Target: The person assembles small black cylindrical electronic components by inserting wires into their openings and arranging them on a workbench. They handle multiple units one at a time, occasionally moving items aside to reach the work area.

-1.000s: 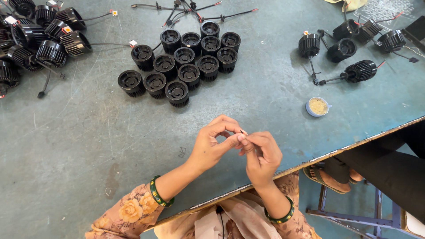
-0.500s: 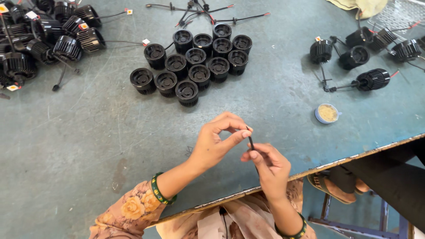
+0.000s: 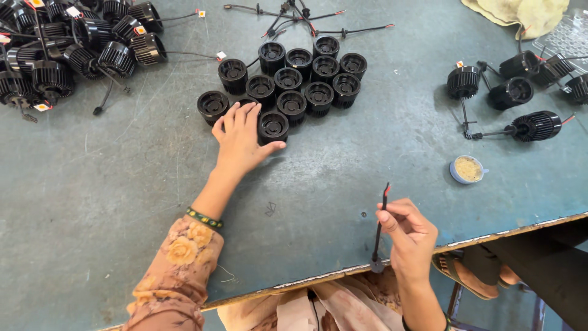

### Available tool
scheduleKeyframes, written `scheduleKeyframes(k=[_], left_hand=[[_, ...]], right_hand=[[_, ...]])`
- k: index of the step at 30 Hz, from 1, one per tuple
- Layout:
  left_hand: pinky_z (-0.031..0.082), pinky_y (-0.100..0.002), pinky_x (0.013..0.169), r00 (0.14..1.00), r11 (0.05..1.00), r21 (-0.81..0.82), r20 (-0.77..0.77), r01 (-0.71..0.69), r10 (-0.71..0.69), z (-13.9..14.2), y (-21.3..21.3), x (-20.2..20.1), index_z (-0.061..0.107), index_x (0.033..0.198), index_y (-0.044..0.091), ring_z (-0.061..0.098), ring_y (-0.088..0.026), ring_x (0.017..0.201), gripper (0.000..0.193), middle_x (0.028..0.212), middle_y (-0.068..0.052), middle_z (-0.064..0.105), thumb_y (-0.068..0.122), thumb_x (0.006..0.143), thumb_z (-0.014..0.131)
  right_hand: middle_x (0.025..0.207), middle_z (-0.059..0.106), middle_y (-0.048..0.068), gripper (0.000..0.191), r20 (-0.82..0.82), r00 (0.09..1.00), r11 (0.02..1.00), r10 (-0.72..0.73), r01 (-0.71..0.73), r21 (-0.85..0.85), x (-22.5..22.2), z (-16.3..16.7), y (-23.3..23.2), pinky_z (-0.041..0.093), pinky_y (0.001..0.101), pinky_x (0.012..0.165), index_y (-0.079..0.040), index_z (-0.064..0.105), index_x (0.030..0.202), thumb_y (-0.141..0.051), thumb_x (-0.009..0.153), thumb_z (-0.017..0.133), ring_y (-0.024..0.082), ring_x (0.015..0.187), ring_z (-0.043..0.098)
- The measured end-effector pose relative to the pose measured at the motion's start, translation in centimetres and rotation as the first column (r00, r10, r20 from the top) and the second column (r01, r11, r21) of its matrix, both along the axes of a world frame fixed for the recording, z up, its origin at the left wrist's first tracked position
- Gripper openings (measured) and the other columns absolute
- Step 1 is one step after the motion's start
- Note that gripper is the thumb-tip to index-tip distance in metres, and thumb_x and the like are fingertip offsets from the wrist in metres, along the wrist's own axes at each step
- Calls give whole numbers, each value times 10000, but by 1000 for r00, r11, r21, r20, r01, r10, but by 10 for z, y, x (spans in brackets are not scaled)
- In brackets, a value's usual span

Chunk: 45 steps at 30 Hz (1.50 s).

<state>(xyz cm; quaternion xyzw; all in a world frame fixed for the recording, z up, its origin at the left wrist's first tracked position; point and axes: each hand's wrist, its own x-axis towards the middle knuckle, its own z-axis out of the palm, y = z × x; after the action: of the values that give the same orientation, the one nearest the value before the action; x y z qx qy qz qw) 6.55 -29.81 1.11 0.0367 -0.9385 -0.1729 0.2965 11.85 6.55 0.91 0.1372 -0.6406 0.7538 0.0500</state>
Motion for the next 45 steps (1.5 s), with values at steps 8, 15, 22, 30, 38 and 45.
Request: scheduleKeyframes(k=[8, 15, 22, 30, 38, 45], left_hand=[[183, -606, 1100, 998, 999, -3, -56, -35, 35, -7, 15, 0, 620, 1252, 167, 306, -376, 1432, 814, 1412, -121, 464, 439, 561, 953], [431, -439, 1096, 902, 720, 544, -271, 432, -336, -1, 49, 0, 469, 1316, 90, 586, -314, 1305, 785, 1265, -82, 643, 334, 726, 927], [645, -322, 788, 821, -620, 784, -375, 33, -431, 1, 108, 16, 578, 1267, 22, 752, -264, 1001, 597, 1124, -147, 713, 523, 950, 637], [625, -334, 827, 824, -626, 778, -316, -59, -470, 4, 126, 31, 607, 1230, 21, 740, -245, 1003, 559, 1087, -124, 727, 518, 975, 617], [566, -335, 850, 835, -466, 884, -267, 14, -482, 9, 129, 38, 533, 1265, 45, 711, -205, 1004, 572, 1108, -99, 701, 459, 918, 720], [520, -353, 955, 859, -321, 944, -228, 79, -459, 15, 130, 42, 493, 1273, 93, 626, -144, 1076, 598, 1157, -49, 627, 398, 855, 793]], right_hand=[[939, 654, 65, 135, 59, 997, 998, 57, -57, 8, 7, -9, -12, 435, 229, 596, 43, 742, 1013, 16, 881, 747, 105, 706, 574], [943, 658, 83, 136, 78, 992, 995, 102, -100, -22, 14, -13, -16, 447, 235, 580, 53, 734, 1015, 10, 886, 731, 129, 706, 602], [881, 660, 67, 64, 49, 995, 994, 91, -94, 63, 26, -2, -19, 432, 213, 553, 47, 739, 920, -14, 916, 719, 97, 662, 589], [794, 599, 9, 52, 94, 992, 983, 86, -99, 153, 30, 5, -31, 385, 203, 534, 29, 733, 857, -12, 886, 749, 52, 632, 530], [780, 589, 5, 63, 116, 987, 978, 112, -130, 162, 25, -1, -34, 377, 215, 567, 22, 721, 836, 3, 887, 753, 52, 652, 522], [770, 606, 9, 62, 149, 982, 977, 116, -139, 159, 21, -4, -34, 391, 219, 565, 24, 725, 829, 2, 880, 753, 59, 646, 543]])
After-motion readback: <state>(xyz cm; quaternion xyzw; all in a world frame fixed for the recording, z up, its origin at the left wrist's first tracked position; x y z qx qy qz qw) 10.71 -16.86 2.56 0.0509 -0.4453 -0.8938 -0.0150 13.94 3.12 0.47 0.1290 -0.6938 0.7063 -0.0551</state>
